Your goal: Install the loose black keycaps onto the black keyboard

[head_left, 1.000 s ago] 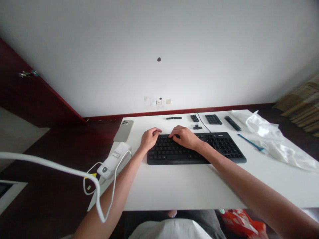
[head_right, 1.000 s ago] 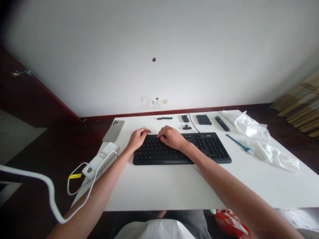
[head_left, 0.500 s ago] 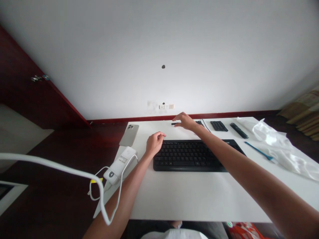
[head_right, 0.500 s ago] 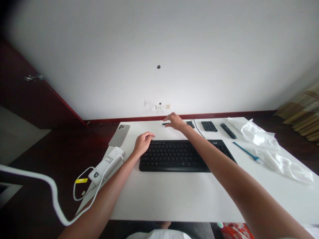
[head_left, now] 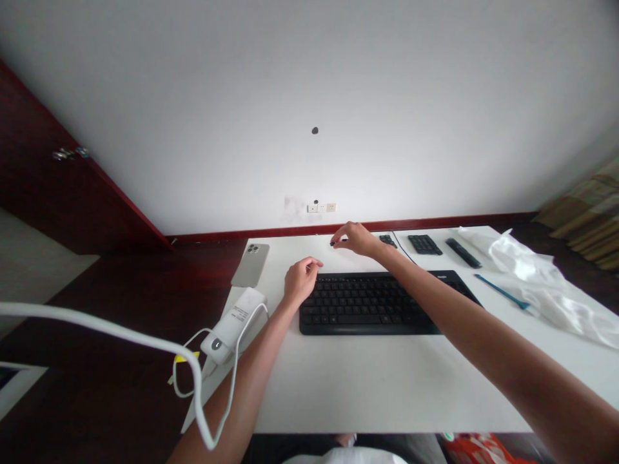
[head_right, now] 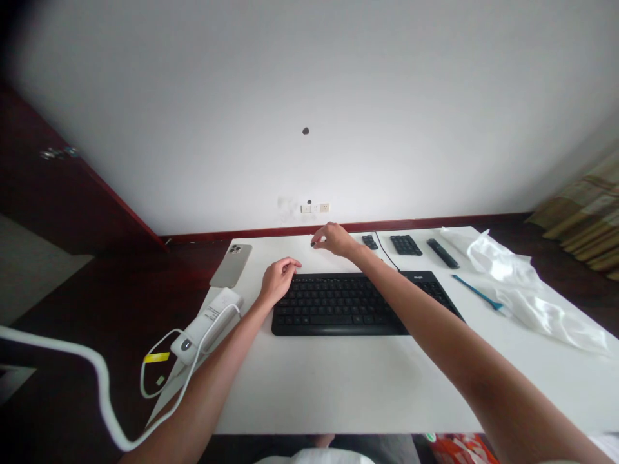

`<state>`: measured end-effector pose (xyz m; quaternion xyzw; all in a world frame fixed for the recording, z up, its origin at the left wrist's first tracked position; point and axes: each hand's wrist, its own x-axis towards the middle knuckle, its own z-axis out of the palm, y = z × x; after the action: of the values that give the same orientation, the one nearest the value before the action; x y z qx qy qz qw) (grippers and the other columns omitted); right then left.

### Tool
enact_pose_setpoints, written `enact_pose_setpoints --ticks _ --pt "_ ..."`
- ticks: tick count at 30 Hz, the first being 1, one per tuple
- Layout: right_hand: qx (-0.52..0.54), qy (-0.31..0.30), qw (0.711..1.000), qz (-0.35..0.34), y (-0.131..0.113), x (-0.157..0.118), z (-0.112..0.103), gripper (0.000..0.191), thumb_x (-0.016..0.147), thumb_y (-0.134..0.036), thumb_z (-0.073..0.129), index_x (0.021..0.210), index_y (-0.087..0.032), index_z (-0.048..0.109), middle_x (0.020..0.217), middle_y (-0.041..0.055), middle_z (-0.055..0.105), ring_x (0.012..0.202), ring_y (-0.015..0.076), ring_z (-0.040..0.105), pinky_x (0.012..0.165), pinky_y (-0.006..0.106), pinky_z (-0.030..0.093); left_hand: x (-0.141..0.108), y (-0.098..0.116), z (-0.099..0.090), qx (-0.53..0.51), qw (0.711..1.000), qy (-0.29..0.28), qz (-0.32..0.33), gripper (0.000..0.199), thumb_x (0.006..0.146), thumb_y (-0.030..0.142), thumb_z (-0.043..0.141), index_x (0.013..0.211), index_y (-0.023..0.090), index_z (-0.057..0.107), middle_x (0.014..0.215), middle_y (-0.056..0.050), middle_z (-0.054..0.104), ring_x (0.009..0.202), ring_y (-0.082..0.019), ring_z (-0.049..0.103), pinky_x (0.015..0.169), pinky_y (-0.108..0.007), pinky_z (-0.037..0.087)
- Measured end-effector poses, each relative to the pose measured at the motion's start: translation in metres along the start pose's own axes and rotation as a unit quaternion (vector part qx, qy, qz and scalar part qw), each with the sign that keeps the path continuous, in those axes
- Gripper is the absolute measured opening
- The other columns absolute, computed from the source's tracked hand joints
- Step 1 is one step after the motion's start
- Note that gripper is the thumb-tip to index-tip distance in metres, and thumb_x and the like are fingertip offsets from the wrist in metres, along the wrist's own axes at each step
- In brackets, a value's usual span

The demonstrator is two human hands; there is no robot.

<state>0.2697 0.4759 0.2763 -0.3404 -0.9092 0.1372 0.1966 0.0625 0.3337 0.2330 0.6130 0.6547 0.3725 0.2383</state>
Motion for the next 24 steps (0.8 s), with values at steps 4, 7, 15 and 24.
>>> enact_pose_setpoints --ticks 4,7,15,24 --pt "-0.011 -0.026 1.0 0.011 -0.007 -0.04 -0.005 0.011 0.083 -0.021 0.079 0.093 -0.024 0.084 0.097 0.0025 0.083 0.094 0.0244 0.076 0.087 0.032 0.056 0.0 -0.001 0.001 0.007 1.0 0.001 0.001 0.026 0.096 0.024 0.054 0.091 0.028 0.079 0.087 0.002 0.079 0.078 -0.017 0.07 0.072 -0.026 0.044" --pt "-0.026 -0.042 0.998 0.049 -0.001 -0.061 -0.008 0.012 0.086 -0.021 0.077 0.093 -0.025 0.084 0.097 0.0011 0.083 0.092 0.0244 0.077 0.086 0.033 0.056 0.0 -0.002 0.002 0.018 1.0 0.005 0.006 0.025 0.096 0.025 0.055 0.09 0.028 0.079 0.084 0.003 0.078 0.075 -0.017 0.068 0.07 -0.026 0.043" --pt "-0.05 -0.057 0.995 0.069 0.003 -0.066 -0.013 0.024 0.083 -0.021 0.079 0.106 -0.024 0.082 0.106 0.0031 0.082 0.1 0.0256 0.076 0.092 0.033 0.055 -0.001 -0.006 0.003 0.011 0.999 0.009 0.035 0.024 0.096 0.025 0.055 0.09 0.027 0.079 0.082 0.003 0.077 0.071 -0.016 0.067 0.068 -0.025 0.044" --pt "0.007 -0.018 0.999 0.036 -0.011 -0.064 -0.015 0.02 0.086 -0.015 0.069 0.097 -0.024 0.082 0.1 0.0024 0.082 0.096 0.0246 0.076 0.091 0.034 0.056 0.001 -0.008 0.005 0.002 0.999 0.005 0.038 0.024 0.095 0.028 0.055 0.091 0.026 0.078 0.08 0.002 0.076 0.069 -0.016 0.067 0.07 -0.026 0.046"
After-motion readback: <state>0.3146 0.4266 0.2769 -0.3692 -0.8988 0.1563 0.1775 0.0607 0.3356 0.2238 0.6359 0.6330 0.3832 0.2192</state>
